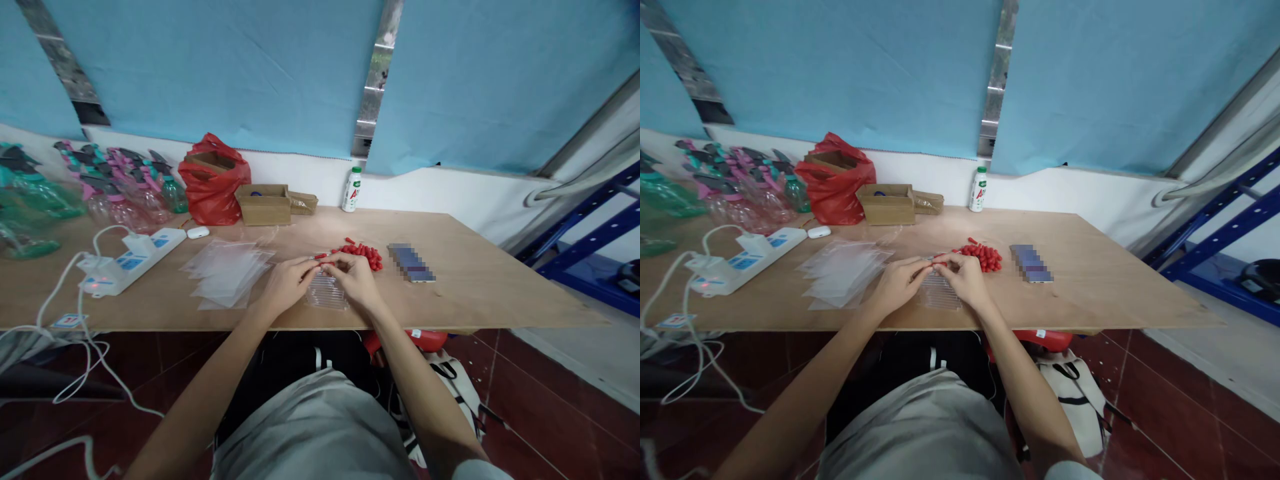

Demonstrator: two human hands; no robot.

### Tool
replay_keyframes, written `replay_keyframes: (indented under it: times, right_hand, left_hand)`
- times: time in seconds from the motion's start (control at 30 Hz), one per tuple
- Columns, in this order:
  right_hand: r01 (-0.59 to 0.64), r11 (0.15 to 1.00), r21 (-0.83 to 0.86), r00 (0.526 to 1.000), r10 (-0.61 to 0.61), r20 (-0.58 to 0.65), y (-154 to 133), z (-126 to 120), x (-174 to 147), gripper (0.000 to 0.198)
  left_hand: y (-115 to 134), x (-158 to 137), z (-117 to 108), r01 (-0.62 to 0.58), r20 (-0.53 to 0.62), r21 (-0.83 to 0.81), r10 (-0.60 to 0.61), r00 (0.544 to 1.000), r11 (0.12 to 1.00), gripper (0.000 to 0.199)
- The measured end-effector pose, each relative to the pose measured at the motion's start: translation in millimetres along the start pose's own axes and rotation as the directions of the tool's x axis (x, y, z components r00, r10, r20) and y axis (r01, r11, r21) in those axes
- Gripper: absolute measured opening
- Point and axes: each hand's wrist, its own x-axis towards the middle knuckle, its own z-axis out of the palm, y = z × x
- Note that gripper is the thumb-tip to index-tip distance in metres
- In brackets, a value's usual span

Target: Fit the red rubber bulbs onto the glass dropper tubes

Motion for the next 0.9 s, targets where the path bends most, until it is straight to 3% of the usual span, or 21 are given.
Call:
replay_keyframes:
  times: [0.17,0.43,0.63,0.9]
  right_hand:
    - [-0.016,1.0,-0.014,1.0,0.016,-0.009,-7.9,-9.8,0.5,0.026]
    - [-0.09,0.996,0.031,0.996,0.09,-0.01,-7.4,-20.3,-0.1,0.032]
    - [-0.137,0.975,0.177,0.99,0.136,0.018,-10.7,-22.1,1.6,0.041]
    - [-0.118,0.957,0.264,0.993,0.11,0.045,-12.9,-27.0,1.7,0.035]
  left_hand:
    - [6.3,1.4,3.4,0.025,-0.031,0.016,-0.025,0.999,1.0,0.035]
    - [-3.2,2.6,4.8,0.01,-0.089,-0.039,-0.013,0.996,0.999,0.026]
    - [-4.3,3.2,1.4,0.14,-0.118,-0.085,-0.149,0.982,0.986,0.021]
    - [-1.6,5.1,-2.6,0.042,-0.121,-0.165,-0.062,0.991,0.985,0.027]
